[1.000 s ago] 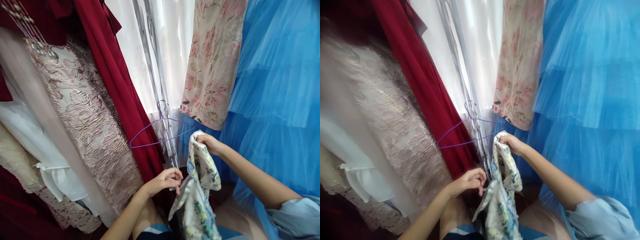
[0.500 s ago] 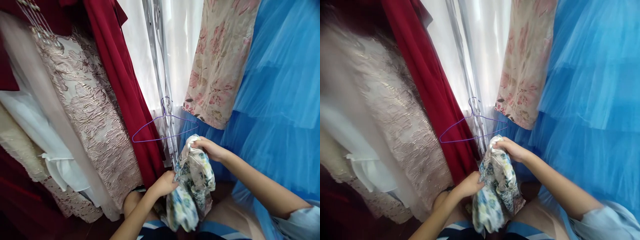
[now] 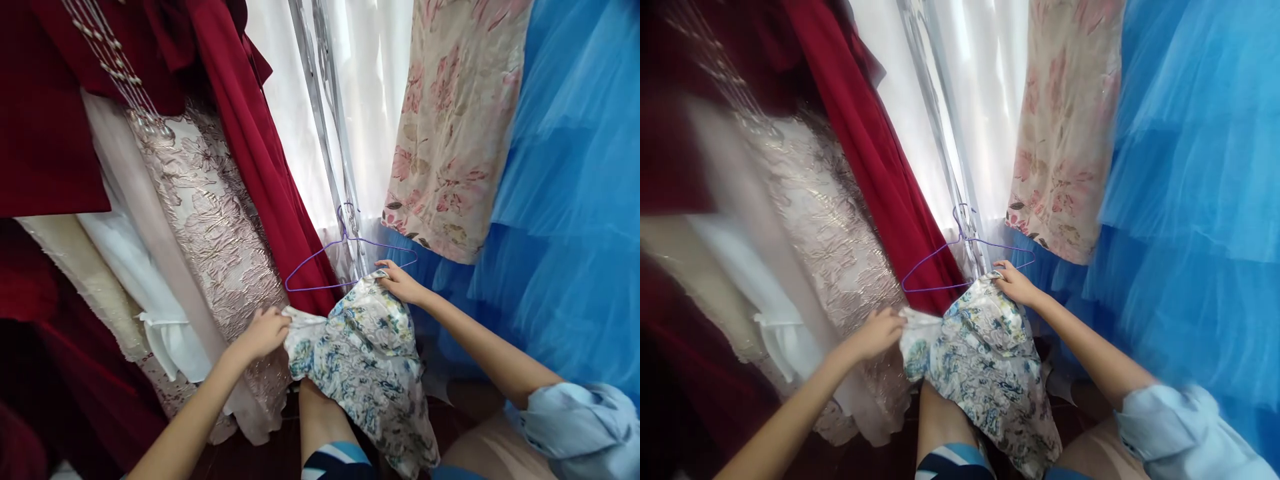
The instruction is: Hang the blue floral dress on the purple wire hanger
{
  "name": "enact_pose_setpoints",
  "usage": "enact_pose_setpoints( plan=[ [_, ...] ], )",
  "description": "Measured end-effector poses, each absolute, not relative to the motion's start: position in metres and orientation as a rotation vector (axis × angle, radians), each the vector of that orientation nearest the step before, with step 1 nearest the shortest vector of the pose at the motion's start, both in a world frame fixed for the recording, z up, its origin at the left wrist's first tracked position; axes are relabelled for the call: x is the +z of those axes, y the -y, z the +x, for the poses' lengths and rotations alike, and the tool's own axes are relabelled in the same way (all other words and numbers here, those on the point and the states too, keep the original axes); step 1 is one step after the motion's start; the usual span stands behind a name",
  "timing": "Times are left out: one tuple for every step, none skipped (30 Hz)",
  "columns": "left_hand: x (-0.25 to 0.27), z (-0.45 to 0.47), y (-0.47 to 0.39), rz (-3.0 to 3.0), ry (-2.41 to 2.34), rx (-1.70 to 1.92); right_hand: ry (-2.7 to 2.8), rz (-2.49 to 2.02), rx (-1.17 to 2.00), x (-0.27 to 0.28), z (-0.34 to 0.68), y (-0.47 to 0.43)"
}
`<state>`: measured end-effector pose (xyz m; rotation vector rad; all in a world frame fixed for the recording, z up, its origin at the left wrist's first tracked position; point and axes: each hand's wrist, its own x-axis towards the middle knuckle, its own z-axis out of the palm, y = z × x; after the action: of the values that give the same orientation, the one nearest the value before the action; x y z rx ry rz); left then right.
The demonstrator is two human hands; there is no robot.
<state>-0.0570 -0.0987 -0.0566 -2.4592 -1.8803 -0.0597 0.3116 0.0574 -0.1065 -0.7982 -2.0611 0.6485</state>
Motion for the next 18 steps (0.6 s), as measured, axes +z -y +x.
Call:
enact_pose_setpoints(
  plan=[
    [-0.043, -0.065, 0.095, -2.383, 1.894, -0.067, 2.083, -0.795, 0.630, -0.108, 0.305, -0.059],
    [-0.031, -0.071, 0.091, -2.306, 1.906, -0.085, 2.091, -0.801, 0.630, -0.110, 0.301, -0.060],
    [-0.019, -0.075, 0.087, -2.242, 1.914, -0.101, 2.083, -0.812, 0.647, -0.111, 0.298, -0.061],
    [-0.009, -0.077, 0.083, -2.197, 1.918, -0.119, 2.064, -0.824, 0.672, -0.113, 0.297, -0.061],
    [-0.001, -0.076, 0.079, -2.178, 1.913, -0.137, 2.039, -0.832, 0.697, -0.114, 0.297, -0.060],
    [0.005, -0.073, 0.076, -2.182, 1.898, -0.157, 2.014, -0.834, 0.716, -0.116, 0.298, -0.059],
    [0.008, -0.069, 0.073, -2.206, 1.872, -0.176, 1.993, -0.830, 0.728, -0.117, 0.300, -0.058],
    [0.009, -0.064, 0.070, -2.238, 1.839, -0.193, 1.982, -0.824, 0.737, -0.117, 0.302, -0.056],
    [0.008, -0.058, 0.067, -2.268, 1.806, -0.204, 1.979, -0.818, 0.746, -0.117, 0.304, -0.053],
    [0.005, -0.054, 0.064, -2.285, 1.781, -0.211, 1.978, -0.811, 0.758, -0.117, 0.306, -0.051],
    [0.002, -0.051, 0.060, -2.289, 1.775, -0.214, 1.979, -0.803, 0.770, -0.116, 0.307, -0.048],
    [-0.002, -0.050, 0.056, -2.283, 1.788, -0.219, 1.983, -0.792, 0.778, -0.115, 0.308, -0.045],
    [-0.006, -0.050, 0.051, -2.274, 1.816, -0.227, 1.989, -0.781, 0.782, -0.114, 0.309, -0.042],
    [-0.009, -0.051, 0.047, -2.266, 1.850, -0.236, 1.995, -0.773, 0.781, -0.113, 0.310, -0.039],
    [-0.012, -0.053, 0.043, -2.262, 1.879, -0.242, 2.000, -0.772, 0.775, -0.112, 0.310, -0.037],
    [-0.013, -0.055, 0.040, -2.261, 1.898, -0.245, 2.006, -0.775, 0.764, -0.111, 0.311, -0.034],
    [-0.014, -0.055, 0.039, -2.266, 1.900, -0.241, 2.013, -0.783, 0.746, -0.110, 0.312, -0.033],
    [-0.013, -0.054, 0.039, -2.274, 1.890, -0.237, 2.018, -0.796, 0.725, -0.110, 0.313, -0.031]
  ],
)
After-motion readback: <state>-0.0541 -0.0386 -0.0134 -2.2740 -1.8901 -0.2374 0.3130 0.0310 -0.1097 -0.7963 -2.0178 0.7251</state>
